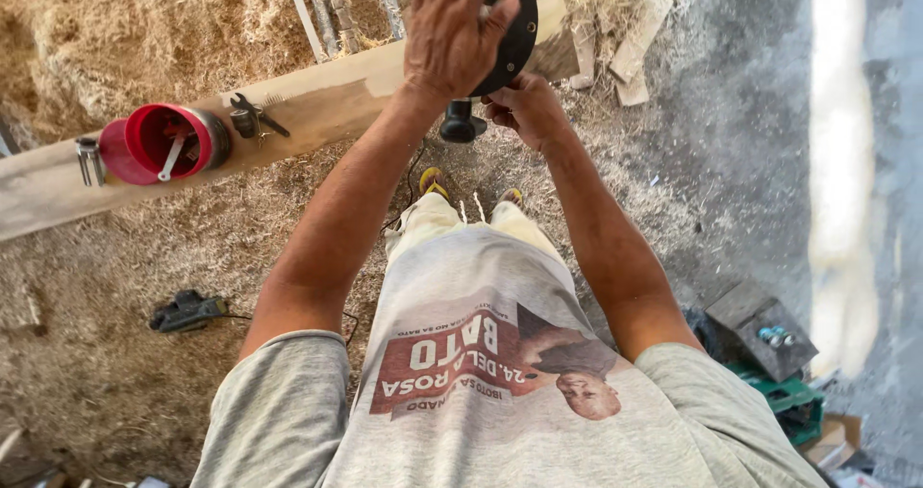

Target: The person fits a router bit into the collet of a wood router, tightening it by hand, then sets the router base on a wooden beam and holds it in place on the beam. At the end the person lifts the router off the beam.

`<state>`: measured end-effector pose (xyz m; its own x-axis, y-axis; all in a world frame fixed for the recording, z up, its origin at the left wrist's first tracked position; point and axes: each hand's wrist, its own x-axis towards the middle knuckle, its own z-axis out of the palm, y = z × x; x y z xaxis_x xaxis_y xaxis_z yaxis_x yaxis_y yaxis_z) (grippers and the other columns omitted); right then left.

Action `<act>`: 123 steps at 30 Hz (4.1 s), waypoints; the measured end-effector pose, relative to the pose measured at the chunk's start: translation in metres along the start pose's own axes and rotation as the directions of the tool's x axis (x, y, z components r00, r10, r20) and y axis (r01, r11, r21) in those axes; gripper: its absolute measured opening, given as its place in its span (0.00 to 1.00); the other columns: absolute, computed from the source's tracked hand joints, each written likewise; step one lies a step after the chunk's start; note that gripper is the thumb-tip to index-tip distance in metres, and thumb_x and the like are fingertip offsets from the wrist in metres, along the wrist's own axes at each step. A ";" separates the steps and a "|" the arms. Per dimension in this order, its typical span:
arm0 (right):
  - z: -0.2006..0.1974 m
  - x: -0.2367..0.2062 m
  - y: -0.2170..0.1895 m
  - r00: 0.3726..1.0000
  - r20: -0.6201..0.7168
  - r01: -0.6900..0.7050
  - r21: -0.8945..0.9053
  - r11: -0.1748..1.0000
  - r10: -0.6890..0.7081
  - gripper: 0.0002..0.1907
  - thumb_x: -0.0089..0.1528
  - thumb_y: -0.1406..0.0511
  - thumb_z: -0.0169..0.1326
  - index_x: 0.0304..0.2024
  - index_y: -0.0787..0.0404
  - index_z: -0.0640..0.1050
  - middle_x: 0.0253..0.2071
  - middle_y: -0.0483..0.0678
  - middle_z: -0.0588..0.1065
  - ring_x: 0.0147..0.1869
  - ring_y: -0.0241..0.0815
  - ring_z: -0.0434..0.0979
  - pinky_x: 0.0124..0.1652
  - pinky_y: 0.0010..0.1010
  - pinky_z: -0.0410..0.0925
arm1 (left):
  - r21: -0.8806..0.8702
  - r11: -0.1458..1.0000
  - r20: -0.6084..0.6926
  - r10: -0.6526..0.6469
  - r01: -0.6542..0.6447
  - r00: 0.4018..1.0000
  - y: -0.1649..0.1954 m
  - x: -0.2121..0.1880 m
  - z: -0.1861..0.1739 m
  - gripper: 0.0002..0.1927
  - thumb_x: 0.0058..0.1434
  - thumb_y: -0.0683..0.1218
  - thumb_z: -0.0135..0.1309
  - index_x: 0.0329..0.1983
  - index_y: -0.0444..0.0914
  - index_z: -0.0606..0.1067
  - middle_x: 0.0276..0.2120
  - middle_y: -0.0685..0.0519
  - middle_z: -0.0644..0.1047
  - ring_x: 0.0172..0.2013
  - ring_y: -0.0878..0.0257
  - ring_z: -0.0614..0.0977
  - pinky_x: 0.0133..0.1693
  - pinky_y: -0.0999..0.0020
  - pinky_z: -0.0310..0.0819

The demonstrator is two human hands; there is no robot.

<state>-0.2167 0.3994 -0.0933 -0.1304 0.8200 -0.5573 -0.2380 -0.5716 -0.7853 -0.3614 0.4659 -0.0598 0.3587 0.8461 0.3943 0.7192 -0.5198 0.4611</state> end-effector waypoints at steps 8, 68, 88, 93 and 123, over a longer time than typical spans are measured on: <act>-0.003 0.005 -0.001 0.992 0.031 0.125 -0.290 0.949 -0.121 0.06 0.65 0.71 0.57 0.40 0.72 0.80 0.32 0.51 0.80 0.32 0.37 0.79 0.33 0.27 0.73 | 0.164 0.986 0.289 -0.085 0.038 0.954 0.008 0.005 0.000 0.51 0.67 0.82 0.37 0.77 0.40 0.57 0.74 0.40 0.55 0.74 0.40 0.51 0.74 0.41 0.34; -0.069 0.084 0.033 0.835 0.419 -0.458 0.170 0.873 0.356 0.20 0.72 0.60 0.38 0.50 0.65 0.77 0.49 0.54 0.78 0.48 0.46 0.83 0.46 0.38 0.79 | 0.078 0.993 0.154 -0.098 0.086 0.983 -0.022 -0.020 0.040 0.58 0.62 0.78 0.51 0.70 0.23 0.62 0.70 0.32 0.60 0.73 0.41 0.57 0.74 0.46 0.42; -0.064 0.069 0.032 0.823 0.464 -0.466 0.223 0.856 0.328 0.07 0.68 0.72 0.49 0.46 0.61 0.77 0.43 0.46 0.78 0.42 0.38 0.79 0.41 0.31 0.74 | 0.081 0.992 0.183 -0.109 0.096 0.977 -0.023 -0.018 0.034 0.56 0.65 0.78 0.52 0.71 0.24 0.62 0.71 0.34 0.61 0.74 0.41 0.57 0.75 0.46 0.42; -0.062 0.077 0.029 0.772 0.543 -0.531 0.265 0.805 0.330 0.16 0.71 0.59 0.44 0.49 0.62 0.78 0.43 0.48 0.78 0.42 0.40 0.79 0.40 0.31 0.74 | 0.087 0.990 0.182 -0.121 0.106 0.976 -0.021 -0.019 0.032 0.56 0.64 0.78 0.51 0.71 0.24 0.62 0.71 0.34 0.61 0.74 0.42 0.57 0.75 0.47 0.42; -0.041 0.053 0.026 0.735 0.451 -0.659 0.298 0.691 0.506 0.18 0.69 0.53 0.37 0.30 0.54 0.69 0.19 0.39 0.61 0.16 0.31 0.57 0.16 0.21 0.49 | 0.087 0.990 0.187 -0.123 0.108 0.975 -0.021 -0.019 0.028 0.53 0.65 0.75 0.51 0.71 0.25 0.63 0.71 0.34 0.61 0.73 0.42 0.57 0.74 0.46 0.42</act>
<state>-0.1901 0.4271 -0.1546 -0.6507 0.3273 -0.6852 -0.3657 -0.9259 -0.0950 -0.3670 0.4640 -0.0991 0.3729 0.9104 0.1790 0.8028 -0.4133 0.4298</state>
